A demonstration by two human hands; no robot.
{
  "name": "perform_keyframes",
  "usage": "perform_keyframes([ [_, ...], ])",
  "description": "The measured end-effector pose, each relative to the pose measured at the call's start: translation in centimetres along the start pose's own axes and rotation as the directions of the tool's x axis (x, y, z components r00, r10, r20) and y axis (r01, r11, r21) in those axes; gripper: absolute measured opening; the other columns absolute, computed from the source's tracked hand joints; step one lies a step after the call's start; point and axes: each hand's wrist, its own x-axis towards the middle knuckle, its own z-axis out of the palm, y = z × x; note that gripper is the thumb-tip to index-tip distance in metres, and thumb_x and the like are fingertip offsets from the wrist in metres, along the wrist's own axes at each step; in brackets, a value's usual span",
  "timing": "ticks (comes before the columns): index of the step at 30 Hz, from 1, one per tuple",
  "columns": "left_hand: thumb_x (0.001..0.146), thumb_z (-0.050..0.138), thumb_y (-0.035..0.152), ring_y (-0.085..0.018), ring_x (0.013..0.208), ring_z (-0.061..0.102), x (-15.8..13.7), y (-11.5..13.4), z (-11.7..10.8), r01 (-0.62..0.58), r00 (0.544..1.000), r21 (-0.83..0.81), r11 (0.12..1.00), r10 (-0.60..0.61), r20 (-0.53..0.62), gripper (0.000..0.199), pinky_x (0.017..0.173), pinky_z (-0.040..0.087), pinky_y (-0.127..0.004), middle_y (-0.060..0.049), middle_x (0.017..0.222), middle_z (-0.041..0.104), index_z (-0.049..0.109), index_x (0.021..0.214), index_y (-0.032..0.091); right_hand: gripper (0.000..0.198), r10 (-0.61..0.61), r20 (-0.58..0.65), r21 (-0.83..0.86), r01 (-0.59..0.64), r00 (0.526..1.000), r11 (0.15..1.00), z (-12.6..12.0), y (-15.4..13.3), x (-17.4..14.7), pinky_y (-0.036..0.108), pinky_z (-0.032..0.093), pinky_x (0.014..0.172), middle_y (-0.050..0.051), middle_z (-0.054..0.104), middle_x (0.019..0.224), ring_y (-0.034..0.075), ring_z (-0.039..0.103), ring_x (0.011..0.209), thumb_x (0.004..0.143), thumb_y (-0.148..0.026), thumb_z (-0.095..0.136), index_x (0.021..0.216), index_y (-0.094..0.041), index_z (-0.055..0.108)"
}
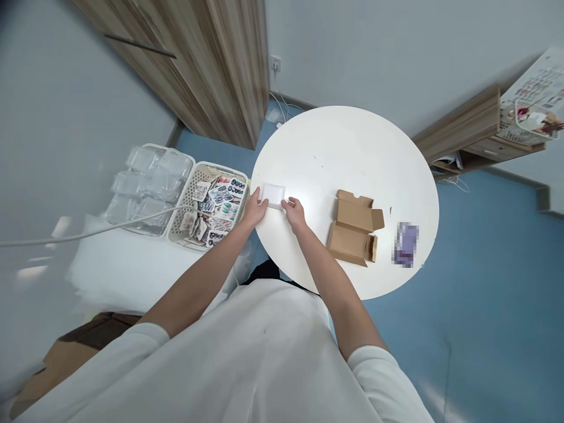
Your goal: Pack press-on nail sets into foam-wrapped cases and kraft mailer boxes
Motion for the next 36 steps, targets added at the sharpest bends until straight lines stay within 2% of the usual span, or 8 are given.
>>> perform_keyframes([
  [3,0.073,0.056,0.02,-0.027,0.117,0.044,0.3,0.1,0.1,-0.079,0.997,0.064,0.995,0.078,0.025,0.054,0.104,0.029,-0.039,-0.012,0.121,0.048,0.047,0.126,0.016,0.045,-0.013,-0.065,-0.005,0.013,0.998,1.0,1.1,-0.3,0.8,0.033,0.048,0.078,0.006,0.058,0.11,0.017,0.058,0.093,0.071,-0.041,0.058,0.112,-0.025,0.049],
  [6,0.073,0.054,0.016,-0.026,0.111,0.048,0.2,0.2,0.1,-0.119,0.993,0.104,0.987,0.115,0.039,0.052,0.101,0.032,-0.038,-0.012,0.113,0.052,0.049,0.125,0.014,0.039,-0.055,-0.115,-0.099,0.043,0.992,0.994,1.7,-0.3,1.3,0.035,0.047,0.08,0.004,0.059,0.107,0.018,0.057,0.094,0.07,-0.035,0.059,0.107,-0.025,0.052],
  [13,0.072,0.055,0.016,-0.019,0.085,0.057,-1.3,0.2,0.0,-0.035,0.999,0.038,0.999,0.035,0.011,0.045,0.09,0.042,-0.034,-0.009,0.108,0.057,0.056,0.117,0.016,0.033,-0.09,-0.111,-0.185,0.068,0.99,0.98,0.8,0.9,0.8,0.034,0.047,0.076,0.002,0.06,0.096,0.016,0.057,0.084,0.065,-0.026,0.059,0.098,-0.023,0.055],
  [20,0.073,0.053,0.02,-0.015,0.073,0.058,-4.0,0.0,1.3,0.044,0.998,-0.086,0.995,-0.048,-0.045,0.038,0.08,0.047,-0.032,-0.007,0.099,0.062,0.06,0.11,0.015,0.029,-0.123,-0.095,-0.195,0.103,0.988,0.975,-1.4,1.6,-1.1,0.032,0.047,0.076,0.001,0.06,0.091,0.015,0.058,0.081,0.063,-0.024,0.059,0.092,-0.022,0.058],
  [23,0.074,0.053,0.022,-0.013,0.074,0.058,-5.9,0.9,2.5,0.008,0.999,-0.144,0.99,-0.015,-0.051,0.039,0.079,0.048,-0.031,-0.007,0.103,0.061,0.058,0.112,0.016,0.03,-0.17,-0.065,-0.151,0.159,0.983,0.976,-3.6,1.6,-2.8,0.032,0.048,0.075,0.002,0.06,0.095,0.015,0.06,0.077,0.063,-0.025,0.059,0.093,-0.021,0.058],
  [26,0.075,0.053,0.025,-0.014,0.079,0.058,-8.2,2.8,4.2,-0.054,0.998,-0.177,0.983,0.051,-0.024,0.04,0.077,0.048,-0.03,-0.008,0.11,0.059,0.057,0.114,0.018,0.03,-0.245,-0.061,-0.107,0.238,0.968,0.965,-6.9,1.6,-4.7,0.032,0.049,0.073,0.004,0.06,0.1,0.015,0.061,0.076,0.065,-0.029,0.058,0.094,-0.021,0.057],
  [30,0.077,0.054,0.028,-0.015,0.085,0.056,-11.4,5.9,7.6,-0.135,0.988,-0.173,0.976,0.146,0.052,0.04,0.074,0.049,-0.029,-0.008,0.115,0.056,0.056,0.116,0.02,0.031,-0.323,-0.091,-0.082,0.316,0.942,0.945,-12.5,2.1,-7.1,0.033,0.049,0.075,0.006,0.062,0.1,0.016,0.062,0.077,0.067,-0.03,0.056,0.097,-0.02,0.054],
  [36,0.078,0.054,0.03,-0.017,0.09,0.055,-14.5,9.1,13.2,-0.216,0.95,-0.072,0.974,0.226,0.216,0.045,0.074,0.049,-0.03,-0.009,0.118,0.052,0.051,0.121,0.02,0.03,-0.352,-0.162,-0.157,0.328,0.922,0.932,-20.0,4.4,-8.4,0.034,0.048,0.076,0.005,0.063,0.096,0.018,0.062,0.078,0.067,-0.029,0.056,0.096,-0.022,0.052],
])
